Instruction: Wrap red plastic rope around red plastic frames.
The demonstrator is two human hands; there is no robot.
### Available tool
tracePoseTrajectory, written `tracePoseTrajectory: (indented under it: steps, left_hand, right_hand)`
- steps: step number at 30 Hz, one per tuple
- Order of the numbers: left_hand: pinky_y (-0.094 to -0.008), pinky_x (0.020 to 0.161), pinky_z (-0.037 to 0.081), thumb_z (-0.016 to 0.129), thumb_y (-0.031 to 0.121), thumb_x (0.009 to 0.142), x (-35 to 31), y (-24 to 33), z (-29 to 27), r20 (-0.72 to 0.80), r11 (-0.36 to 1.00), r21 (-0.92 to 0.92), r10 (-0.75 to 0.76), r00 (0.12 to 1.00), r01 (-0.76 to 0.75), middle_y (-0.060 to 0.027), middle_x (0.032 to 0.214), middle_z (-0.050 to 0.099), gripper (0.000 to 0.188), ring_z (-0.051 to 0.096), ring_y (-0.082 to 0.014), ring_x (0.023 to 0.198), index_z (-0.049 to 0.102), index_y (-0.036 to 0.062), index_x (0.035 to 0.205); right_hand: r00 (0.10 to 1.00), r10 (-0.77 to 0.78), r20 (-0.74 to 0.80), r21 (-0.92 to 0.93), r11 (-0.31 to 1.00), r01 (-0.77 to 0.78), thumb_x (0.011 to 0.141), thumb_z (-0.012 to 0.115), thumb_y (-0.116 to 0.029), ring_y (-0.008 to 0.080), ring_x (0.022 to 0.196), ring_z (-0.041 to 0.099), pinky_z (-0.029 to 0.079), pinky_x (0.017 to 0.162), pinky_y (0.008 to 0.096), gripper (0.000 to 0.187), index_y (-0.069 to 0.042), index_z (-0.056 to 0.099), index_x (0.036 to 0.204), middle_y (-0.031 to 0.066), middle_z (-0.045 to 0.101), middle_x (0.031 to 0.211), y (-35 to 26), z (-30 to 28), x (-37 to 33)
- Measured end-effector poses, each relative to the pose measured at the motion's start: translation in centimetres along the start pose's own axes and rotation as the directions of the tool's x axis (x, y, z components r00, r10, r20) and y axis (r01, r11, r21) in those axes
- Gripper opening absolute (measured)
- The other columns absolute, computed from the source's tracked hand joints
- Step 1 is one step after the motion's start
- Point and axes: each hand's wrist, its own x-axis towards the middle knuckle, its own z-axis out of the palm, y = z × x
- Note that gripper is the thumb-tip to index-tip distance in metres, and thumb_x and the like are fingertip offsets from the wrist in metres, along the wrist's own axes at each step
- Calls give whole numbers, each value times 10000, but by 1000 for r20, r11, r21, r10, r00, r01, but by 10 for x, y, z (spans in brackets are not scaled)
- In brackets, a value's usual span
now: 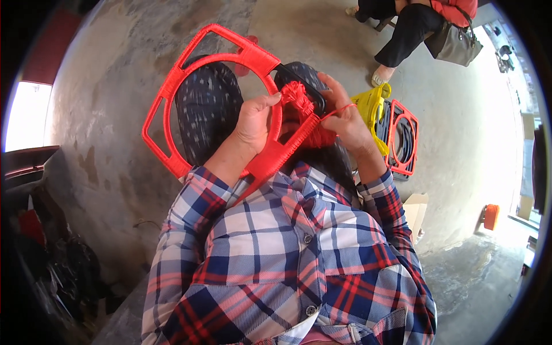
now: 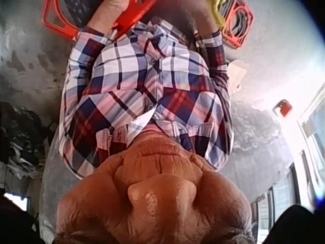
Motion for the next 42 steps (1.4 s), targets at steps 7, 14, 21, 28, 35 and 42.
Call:
tracePoseTrajectory:
  steps: [7,14,21,28,35,42]
  left_hand:
    - [-418,945,459,489,225,841,0,1,-4,-13,995,-49,82,997,-82,-168,1093,646,392,610,-297,1022,593,-29,1120]
    - [-395,890,484,509,259,836,4,1,-5,-41,973,0,232,972,-232,-152,1056,642,402,617,-279,964,610,-36,1090]
    - [-373,847,498,521,277,836,7,-2,-18,-77,975,220,41,996,-23,-128,1005,648,398,617,-236,924,627,-31,1066]
    - [-386,848,525,515,285,846,2,-4,-8,-93,958,209,-183,979,199,-171,1039,652,431,640,-260,918,620,-44,1103]
    - [-447,910,508,543,326,847,8,-6,0,135,926,96,-375,917,365,-331,1168,583,580,636,-419,991,538,-115,1223]
    - [-440,890,516,546,350,826,6,0,-3,206,955,67,-295,933,288,-323,1146,590,634,639,-404,959,514,-113,1258]
  right_hand:
    - [973,-211,-93,-347,923,167,788,721,-118,214,1078,546,434,932,287,564,-20,498,1297,130,548,1194,-11,8,6]
    - [946,-227,-232,65,967,248,858,667,-90,235,1061,594,461,937,343,351,-3,544,1175,124,607,1129,-15,18,11]
    - [998,-51,-35,-78,996,48,832,660,-78,225,1064,612,468,938,349,359,-4,549,1165,120,637,1125,-23,-37,-34]
    - [931,363,39,-379,868,-322,787,665,-118,151,829,635,503,746,284,324,34,611,1067,57,657,900,-15,-97,-60]
    - [889,104,-446,639,732,234,806,577,-112,262,982,616,454,952,410,162,27,626,875,167,662,1013,37,-117,-60]
    - [955,88,-285,-178,973,-143,822,562,-100,233,943,631,463,904,316,261,84,636,993,143,672,957,26,-90,-63]
